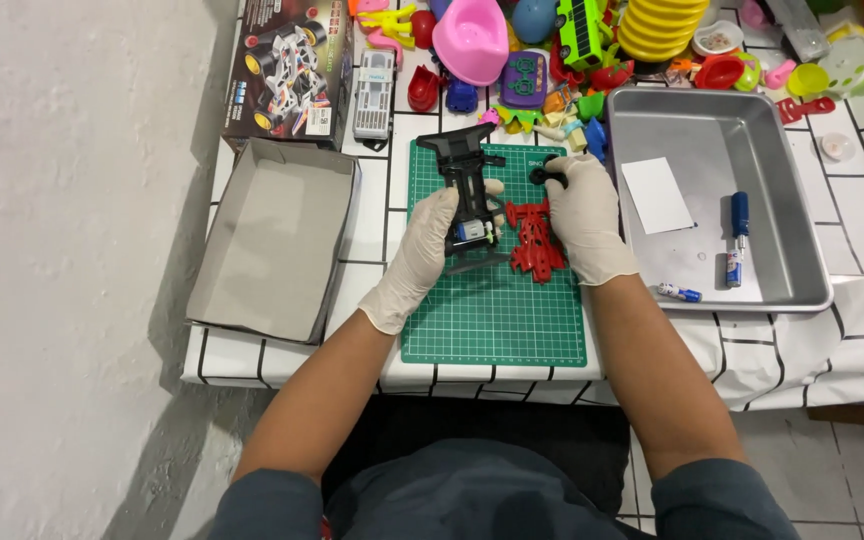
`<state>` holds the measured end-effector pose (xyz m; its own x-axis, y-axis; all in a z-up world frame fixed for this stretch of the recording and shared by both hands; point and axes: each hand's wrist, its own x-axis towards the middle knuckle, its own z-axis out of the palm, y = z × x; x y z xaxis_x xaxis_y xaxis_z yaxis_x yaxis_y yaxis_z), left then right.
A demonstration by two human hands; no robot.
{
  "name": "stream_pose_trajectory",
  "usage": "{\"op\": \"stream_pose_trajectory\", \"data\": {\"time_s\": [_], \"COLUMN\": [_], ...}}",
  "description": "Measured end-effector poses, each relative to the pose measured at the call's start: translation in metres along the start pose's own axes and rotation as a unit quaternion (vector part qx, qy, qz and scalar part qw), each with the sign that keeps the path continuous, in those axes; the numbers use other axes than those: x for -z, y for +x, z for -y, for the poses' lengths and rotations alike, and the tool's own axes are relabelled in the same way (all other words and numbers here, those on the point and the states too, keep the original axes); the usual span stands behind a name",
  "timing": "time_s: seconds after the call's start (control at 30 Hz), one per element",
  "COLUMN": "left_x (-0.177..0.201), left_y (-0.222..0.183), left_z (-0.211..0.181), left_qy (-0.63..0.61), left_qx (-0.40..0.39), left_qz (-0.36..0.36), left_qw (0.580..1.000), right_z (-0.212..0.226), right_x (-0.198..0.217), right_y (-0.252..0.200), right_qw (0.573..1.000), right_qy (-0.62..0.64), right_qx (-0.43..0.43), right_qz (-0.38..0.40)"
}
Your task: Assembling a plastic toy car chassis by fitting various components like gears and frames together.
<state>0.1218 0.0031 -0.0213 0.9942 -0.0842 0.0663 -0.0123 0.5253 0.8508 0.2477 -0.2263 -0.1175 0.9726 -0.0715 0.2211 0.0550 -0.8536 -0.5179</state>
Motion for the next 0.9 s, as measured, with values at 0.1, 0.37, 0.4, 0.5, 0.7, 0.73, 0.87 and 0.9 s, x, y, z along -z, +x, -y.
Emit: {"op": "stream_pose_trajectory", "data": {"time_s": [0.1, 0.37, 0.4, 0.5, 0.7, 0.73, 0.87, 0.9], "left_x": [0.008, 0.022, 0.022, 0.022, 0.035, 0.03, 0.024, 0.023], "left_y": [0.004, 0.013, 0.013, 0.016, 0.025, 0.022, 0.017, 0.016], "left_z": [0.009, 0.02, 0.021, 0.024, 0.033, 0.03, 0.025, 0.023], "left_qy": [0.005, -0.065, -0.066, -0.024, 0.054, 0.06, 0.076, 0.076], "left_qx": [-0.003, -0.001, -0.002, -0.056, -0.086, -0.085, -0.083, -0.082], "left_qz": [0.013, -0.004, -0.006, 0.002, 0.014, 0.015, 0.024, 0.024], "left_qw": [1.0, 0.998, 0.998, 0.998, 0.995, 0.994, 0.993, 0.993], "right_z": [0.01, 0.075, 0.071, 0.064, 0.071, 0.07, 0.06, 0.062], "right_x": [0.004, 0.064, 0.059, 0.048, 0.046, 0.047, 0.044, 0.046], "right_y": [-0.004, -0.047, -0.049, -0.059, -0.071, -0.071, -0.07, -0.071], "right_qw": [1.0, 0.968, 0.968, 0.919, 0.858, 0.857, 0.845, 0.845], "right_qy": [0.003, 0.195, 0.196, 0.309, 0.456, 0.453, 0.484, 0.484], "right_qx": [0.004, 0.144, 0.145, 0.246, 0.199, 0.202, 0.156, 0.155], "right_qz": [-0.01, -0.064, -0.061, 0.024, 0.131, 0.137, 0.166, 0.166]}}
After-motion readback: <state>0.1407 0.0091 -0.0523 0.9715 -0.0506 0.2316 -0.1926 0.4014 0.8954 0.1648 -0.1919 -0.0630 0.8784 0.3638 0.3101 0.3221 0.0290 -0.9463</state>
